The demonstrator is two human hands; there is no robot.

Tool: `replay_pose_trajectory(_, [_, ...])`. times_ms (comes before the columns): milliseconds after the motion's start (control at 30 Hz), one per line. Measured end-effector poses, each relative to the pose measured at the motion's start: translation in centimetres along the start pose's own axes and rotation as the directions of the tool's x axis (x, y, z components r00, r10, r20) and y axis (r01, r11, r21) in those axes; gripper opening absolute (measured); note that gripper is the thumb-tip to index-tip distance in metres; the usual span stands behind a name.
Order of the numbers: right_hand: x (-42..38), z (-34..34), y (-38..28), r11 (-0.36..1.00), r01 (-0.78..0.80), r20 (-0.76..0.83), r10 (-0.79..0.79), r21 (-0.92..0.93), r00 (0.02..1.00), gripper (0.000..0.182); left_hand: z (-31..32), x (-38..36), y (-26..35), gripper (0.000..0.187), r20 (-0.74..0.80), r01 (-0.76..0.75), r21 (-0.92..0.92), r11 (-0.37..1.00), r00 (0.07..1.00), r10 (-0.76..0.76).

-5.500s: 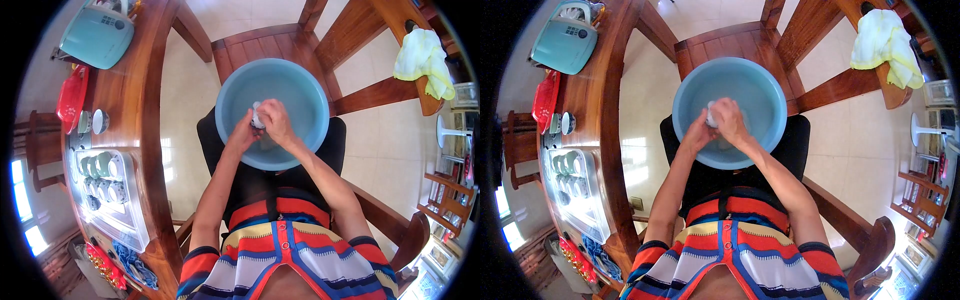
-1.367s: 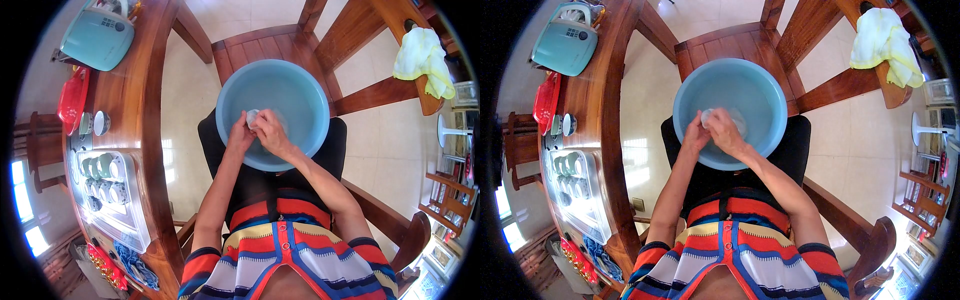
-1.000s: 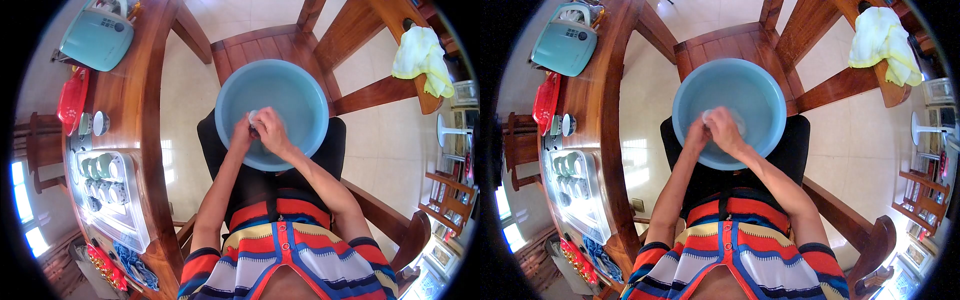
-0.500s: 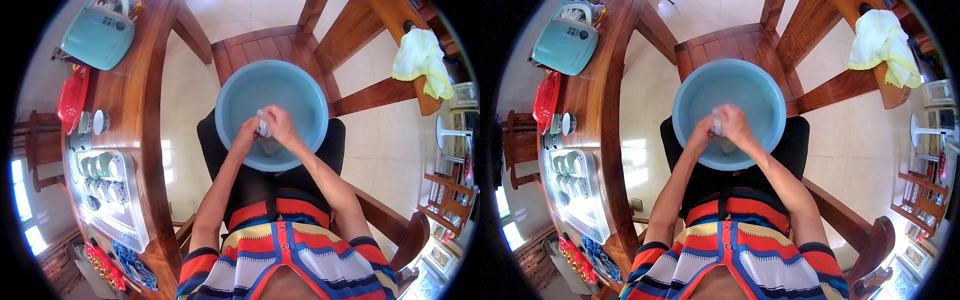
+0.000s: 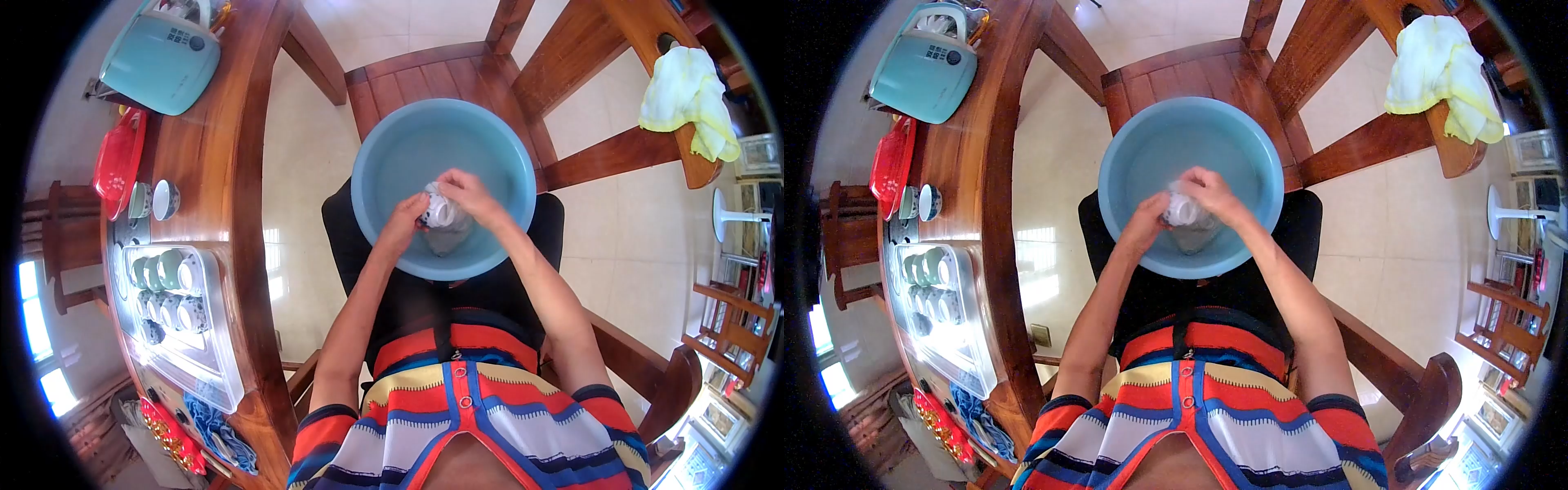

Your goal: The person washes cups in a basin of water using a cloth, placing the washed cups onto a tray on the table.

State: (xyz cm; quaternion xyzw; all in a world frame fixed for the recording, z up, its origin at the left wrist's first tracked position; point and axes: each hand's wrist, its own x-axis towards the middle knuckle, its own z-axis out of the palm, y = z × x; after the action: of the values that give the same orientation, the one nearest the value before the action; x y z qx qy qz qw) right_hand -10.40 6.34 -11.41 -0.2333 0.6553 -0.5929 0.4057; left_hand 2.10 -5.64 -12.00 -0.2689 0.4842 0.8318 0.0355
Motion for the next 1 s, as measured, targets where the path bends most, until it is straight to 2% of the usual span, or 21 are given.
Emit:
replay_pose_trajectory(167, [-0.6,-0.4,0.0,0.997,-0.062,0.069,0.059,0.055,0.996,0.023,0.3,-0.2,0.4,0.029,-0.034,0.06,-0.068,0.996,0.997,-0.063])
replay_pose_trajectory(233, [-0.8,-0.2,0.3,1.0,-0.013,0.041,0.012,0.027,0.999,0.022,-0.4,0.5,-0.1,0.034,-0.102,0.09,-0.043,0.995,0.99,-0.094])
replay_pose_trajectory(367, [-0.9,0.8,0.7,0.999,0.019,-0.03,-0.018,0.039,0.999,0.022,-0.3,0.5,0.0,0.038,-0.145,0.123,-0.075,0.99,0.98,-0.133])
replay_pose_trajectory(433, [-0.7,1.5,1.3,0.997,0.057,-0.1,-0.052,0.05,0.994,0.021,0.3,0.0,0.8,0.04,-0.111,0.151,-0.218,0.964,0.978,-0.178])
replay_pose_trajectory(567, [-0.8,2.2,1.3,0.992,0.096,-0.137,-0.085,0.08,0.987,0.02,-0.2,0.5,0.3,0.048,0.007,0.175,-0.277,0.945,0.984,-0.18])
replay_pose_trajectory(667, [-1.2,2.6,1.0,0.995,0.09,-0.167,-0.094,-0.032,0.981,0.019,0.1,0.5,0.2,0.045,0.027,0.155,-0.255,0.955,0.988,-0.153])
replay_pose_trajectory(733, [-1.3,2.8,0.9,0.996,0.079,-0.202,-0.069,0.039,0.977,0.018,0.8,0.2,0.3,0.044,-0.166,0.099,-0.255,0.962,0.975,-0.145])
replay_pose_trajectory(867, [-1.6,2.7,0.9,0.982,0.037,-0.17,-0.005,0.184,0.985,0.017,-0.9,1.8,-1.6,0.042,-0.192,0.025,-0.289,0.957,0.978,-0.084])
replay_pose_trajectory(933, [-1.5,2.6,1.0,0.983,0.04,-0.12,-0.018,0.181,0.993,0.016,0.0,0.8,-0.4,0.041,-0.322,-0.023,-0.142,0.99,0.947,-0.024])
replay_pose_trajectory(967, [-1.5,2.4,0.9,0.983,0.04,-0.119,-0.018,0.181,0.993,0.016,0.1,0.6,-0.2,0.041,-0.323,-0.024,-0.142,0.99,0.946,-0.023])
replay_pose_trajectory(1000, [-1.5,2.3,0.8,0.983,0.037,-0.102,-0.019,0.182,0.995,0.016,0.2,0.4,0.0,0.042,-0.315,-0.054,0.039,0.998,0.947,0.064])
